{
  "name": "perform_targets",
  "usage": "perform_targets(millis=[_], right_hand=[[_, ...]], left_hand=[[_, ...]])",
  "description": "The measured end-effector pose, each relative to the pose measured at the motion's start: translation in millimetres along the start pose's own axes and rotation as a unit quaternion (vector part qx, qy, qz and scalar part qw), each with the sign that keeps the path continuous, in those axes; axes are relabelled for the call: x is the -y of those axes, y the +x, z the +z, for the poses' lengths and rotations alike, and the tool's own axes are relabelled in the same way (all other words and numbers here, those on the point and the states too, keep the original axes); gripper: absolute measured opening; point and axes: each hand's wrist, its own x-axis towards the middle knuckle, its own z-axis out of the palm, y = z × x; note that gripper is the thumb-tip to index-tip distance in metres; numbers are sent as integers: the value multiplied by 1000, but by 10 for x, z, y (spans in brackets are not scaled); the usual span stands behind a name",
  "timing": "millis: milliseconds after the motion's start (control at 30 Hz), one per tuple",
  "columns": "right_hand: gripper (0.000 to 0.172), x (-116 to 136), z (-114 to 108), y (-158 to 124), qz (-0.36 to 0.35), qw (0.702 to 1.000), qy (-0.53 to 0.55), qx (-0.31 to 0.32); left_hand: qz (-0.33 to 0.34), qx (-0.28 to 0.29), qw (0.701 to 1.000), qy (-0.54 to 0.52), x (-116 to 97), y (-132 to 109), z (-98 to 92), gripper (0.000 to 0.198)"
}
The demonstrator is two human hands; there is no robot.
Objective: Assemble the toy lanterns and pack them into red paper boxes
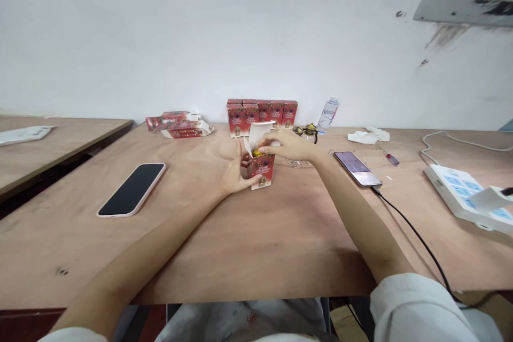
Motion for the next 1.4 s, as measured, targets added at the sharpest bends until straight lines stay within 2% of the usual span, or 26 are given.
perform_targets(millis=[67,200,267,400,467,633,667,733,833,900,1000,1200,1400], right_hand=[[23,3,-12,3,-12,1000,-19,-13],[37,8,-71,-17,-16,993,-25,-116],[45,-4,-106,-36,-28,989,-13,-145],[38,-51,-111,-39,-48,988,33,-146],[36,-75,-72,-14,-48,984,40,-165],[78,-116,41,52,-37,978,15,-206],[83,-116,50,55,-42,979,13,-199],[80,-99,49,48,-53,984,15,-167],[58,-34,10,16,-43,992,42,-115],[44,17,-24,-6,-24,993,62,-102],[33,69,-56,-22,-8,993,79,-84],[31,71,-53,-14,14,995,91,-39],[34,25,-44,-15,6,997,71,5]], left_hand=[[11,6,999,40,10,-7,-16,97],[36,-1,997,72,40,-31,-28,94],[49,-3,997,66,51,-35,-26,92],[64,-4,997,45,64,-28,-24,87],[69,-6,997,34,67,-23,-25,85],[73,-9,997,13,49,-14,-33,81],[71,-5,997,12,40,-11,-36,81],[61,3,998,14,17,-4,-44,81],[32,12,999,22,-9,5,-53,82],[20,17,999,24,-10,5,-54,85],[8,24,999,38,16,-5,-48,93],[-18,33,998,53,98,-30,-19,98],[-17,14,1000,-6,67,-10,1,103]])
